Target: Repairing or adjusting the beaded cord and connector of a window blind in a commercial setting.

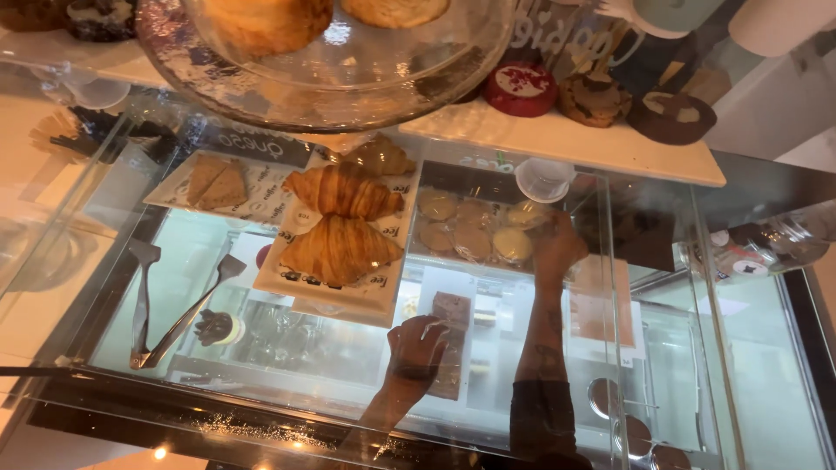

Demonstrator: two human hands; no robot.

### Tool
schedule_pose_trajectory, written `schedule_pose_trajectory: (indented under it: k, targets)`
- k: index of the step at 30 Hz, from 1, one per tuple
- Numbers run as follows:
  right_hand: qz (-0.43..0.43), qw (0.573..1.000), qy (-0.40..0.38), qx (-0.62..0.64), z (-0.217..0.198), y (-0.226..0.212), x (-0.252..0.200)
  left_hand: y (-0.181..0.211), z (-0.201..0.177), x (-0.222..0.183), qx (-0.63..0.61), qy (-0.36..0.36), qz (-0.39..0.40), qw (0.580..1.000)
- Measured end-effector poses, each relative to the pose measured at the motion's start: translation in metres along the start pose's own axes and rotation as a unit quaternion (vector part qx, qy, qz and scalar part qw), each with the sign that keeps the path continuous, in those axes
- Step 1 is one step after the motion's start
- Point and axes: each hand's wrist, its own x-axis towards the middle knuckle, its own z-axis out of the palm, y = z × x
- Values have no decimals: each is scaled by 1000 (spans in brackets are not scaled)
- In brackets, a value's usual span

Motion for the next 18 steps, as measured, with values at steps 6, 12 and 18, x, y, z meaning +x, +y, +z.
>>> schedule_pose_trajectory:
  k: [6,12,18]
  targets:
    - [-42,959,80,270,15,6,2,-4,3,0,-19,-19,-13,1000]
    - [61,954,78,285,-1,-26,-3,-11,7,-6,-9,-22,13,1000]
    - [-311,948,-20,67,9,-22,-10,-12,18,-16,-6,-43,-5,999]
